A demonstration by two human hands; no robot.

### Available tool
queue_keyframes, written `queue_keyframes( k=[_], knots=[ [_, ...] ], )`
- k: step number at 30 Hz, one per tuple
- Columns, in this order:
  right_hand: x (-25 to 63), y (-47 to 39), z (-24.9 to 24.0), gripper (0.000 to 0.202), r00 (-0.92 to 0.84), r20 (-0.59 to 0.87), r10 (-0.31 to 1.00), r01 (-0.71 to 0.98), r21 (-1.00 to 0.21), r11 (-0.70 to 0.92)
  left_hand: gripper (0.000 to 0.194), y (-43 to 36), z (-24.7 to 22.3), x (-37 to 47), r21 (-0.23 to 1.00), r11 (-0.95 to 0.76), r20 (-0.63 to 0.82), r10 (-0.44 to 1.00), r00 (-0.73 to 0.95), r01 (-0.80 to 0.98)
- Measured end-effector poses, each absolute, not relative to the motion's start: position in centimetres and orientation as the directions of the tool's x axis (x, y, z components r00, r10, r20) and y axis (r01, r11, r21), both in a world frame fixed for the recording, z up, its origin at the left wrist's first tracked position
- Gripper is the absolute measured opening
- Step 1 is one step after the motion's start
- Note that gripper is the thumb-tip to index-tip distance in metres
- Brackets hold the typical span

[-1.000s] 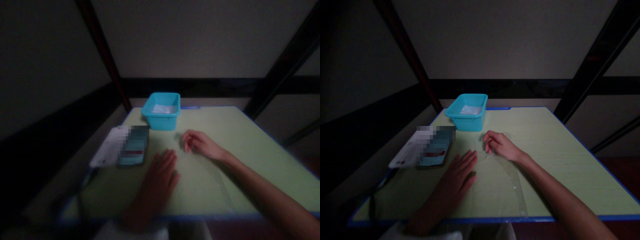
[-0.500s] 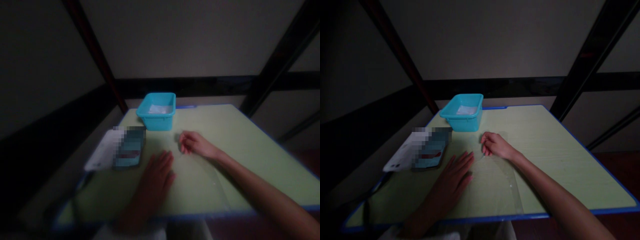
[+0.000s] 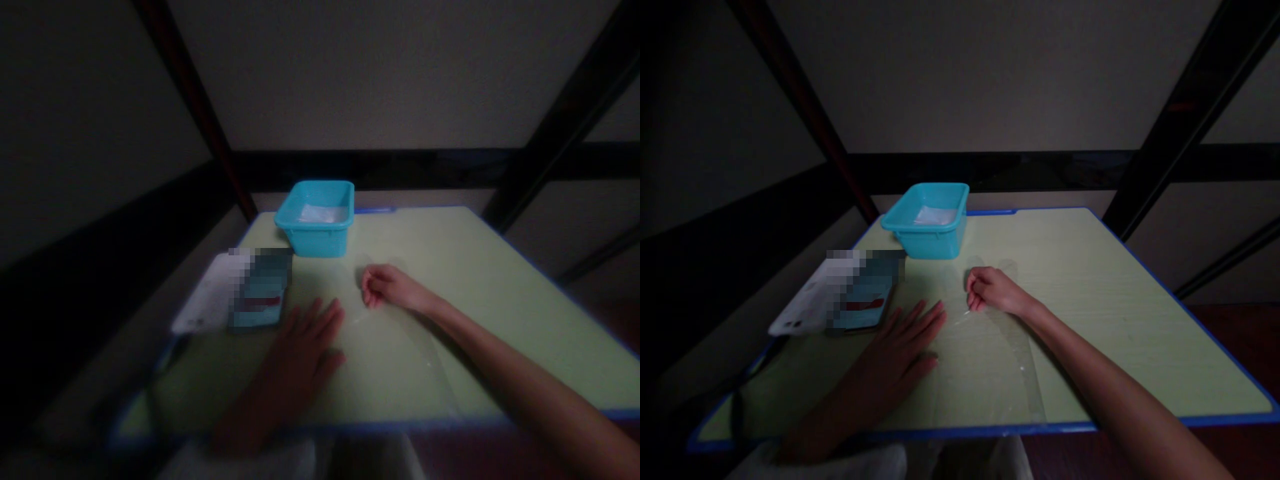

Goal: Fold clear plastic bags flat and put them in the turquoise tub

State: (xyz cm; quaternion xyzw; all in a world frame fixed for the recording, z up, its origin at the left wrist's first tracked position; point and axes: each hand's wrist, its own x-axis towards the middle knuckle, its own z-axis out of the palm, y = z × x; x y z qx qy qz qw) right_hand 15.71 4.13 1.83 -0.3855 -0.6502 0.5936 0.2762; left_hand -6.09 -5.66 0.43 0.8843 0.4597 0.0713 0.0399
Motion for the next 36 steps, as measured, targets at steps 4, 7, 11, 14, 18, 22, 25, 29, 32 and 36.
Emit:
queue_keyframes(
  k=[4, 7, 11, 14, 18, 22, 25, 29, 32, 36],
  knots=[
    [15.5, 4.3, 1.5, 0.015, -0.544, -0.105, 0.833, 0.153, -0.988, -0.024, 0.054, -5.4, 0.4, -6.9, 0.135, -0.592, 0.069, 0.805, 0.589, 0.794],
    [15.6, 4.3, 1.4, 0.014, -0.539, -0.102, 0.836, 0.132, -0.991, -0.035, 0.054, -5.4, 0.3, -7.2, 0.154, -0.583, 0.085, 0.812, 0.577, 0.797],
    [15.7, 4.0, 2.1, 0.009, -0.512, -0.062, 0.857, 0.038, -0.998, -0.05, 0.057, -5.6, 0.0, -7.3, 0.197, -0.573, 0.15, 0.819, 0.553, 0.795],
    [15.6, 3.7, 2.8, 0.007, -0.466, -0.02, 0.884, -0.071, -0.996, -0.06, 0.059, -5.5, 0.1, -6.8, 0.21, -0.584, 0.15, 0.812, 0.564, 0.784],
    [15.3, 3.6, 2.8, 0.007, -0.483, -0.049, 0.874, -0.097, -0.989, -0.109, 0.062, -5.2, 0.3, -5.8, 0.202, -0.621, 0.116, 0.783, 0.611, 0.757],
    [15.3, 3.8, 2.1, 0.008, -0.523, -0.093, 0.847, -0.032, -0.991, -0.129, 0.061, -5.1, 0.4, -5.4, 0.182, -0.629, 0.075, 0.775, 0.627, 0.756],
    [15.5, 4.0, 1.8, 0.007, -0.537, -0.095, 0.838, -0.028, -0.991, -0.131, 0.062, -5.2, 0.4, -5.5, 0.184, -0.632, 0.092, 0.773, 0.627, 0.753],
    [15.8, 4.0, 2.2, 0.004, -0.503, -0.044, 0.863, -0.121, -0.985, -0.121, 0.064, -5.4, 0.3, -5.7, 0.198, -0.639, 0.145, 0.769, 0.623, 0.743],
    [15.8, 4.0, 2.4, 0.004, -0.494, -0.041, 0.868, -0.127, -0.985, -0.118, 0.063, -5.4, 0.2, -5.7, 0.2, -0.641, 0.134, 0.767, 0.627, 0.741],
    [15.8, 3.9, 2.3, 0.005, -0.534, -0.086, 0.841, -0.062, -0.988, -0.141, 0.062, -5.4, 0.1, -5.7, 0.206, -0.638, 0.153, 0.77, 0.619, 0.742]
  ],
)
